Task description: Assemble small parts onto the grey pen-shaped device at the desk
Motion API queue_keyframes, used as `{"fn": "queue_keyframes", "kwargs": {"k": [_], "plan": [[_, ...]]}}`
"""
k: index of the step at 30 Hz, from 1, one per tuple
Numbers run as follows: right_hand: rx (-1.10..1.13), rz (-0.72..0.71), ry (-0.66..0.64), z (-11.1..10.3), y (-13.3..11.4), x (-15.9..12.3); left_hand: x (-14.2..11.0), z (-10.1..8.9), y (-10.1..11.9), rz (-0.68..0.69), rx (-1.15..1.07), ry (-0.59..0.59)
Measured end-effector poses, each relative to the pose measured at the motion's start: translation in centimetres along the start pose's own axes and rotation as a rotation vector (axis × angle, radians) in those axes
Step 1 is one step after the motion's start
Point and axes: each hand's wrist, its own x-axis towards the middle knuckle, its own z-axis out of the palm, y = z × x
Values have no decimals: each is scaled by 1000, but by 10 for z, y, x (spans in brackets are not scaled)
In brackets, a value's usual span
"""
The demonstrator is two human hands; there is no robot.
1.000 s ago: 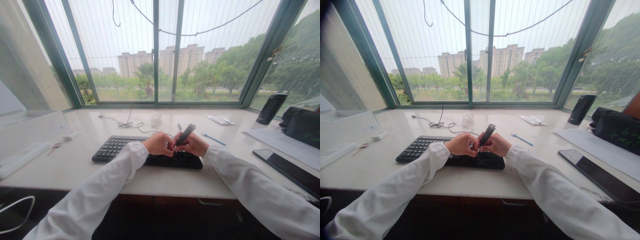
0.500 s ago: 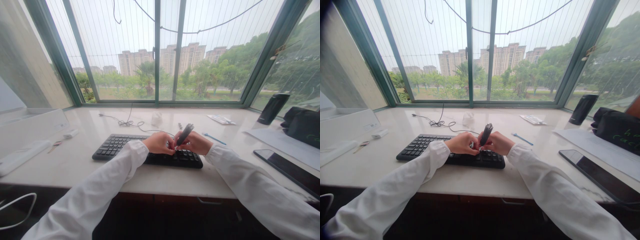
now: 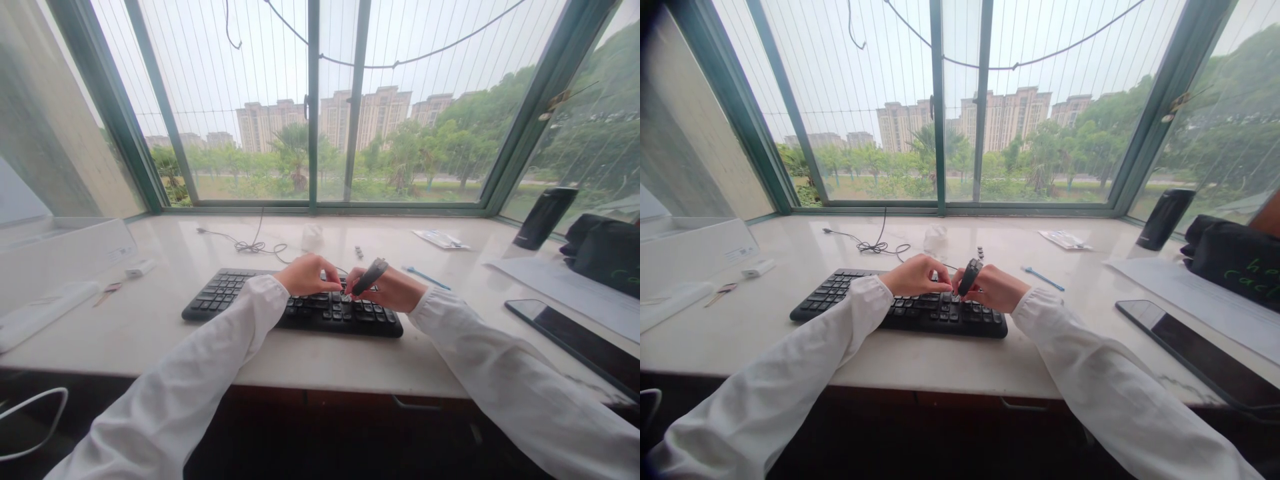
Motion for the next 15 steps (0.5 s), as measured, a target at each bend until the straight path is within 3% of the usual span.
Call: {"fn": "queue_keyframes", "kwargs": {"k": [8,15], "plan": [[54,45,20,4,-1,2,0,-2,0,-3,35,10],[341,162,16,5,-2,-1,0,0,-2,34,19,13]]}}
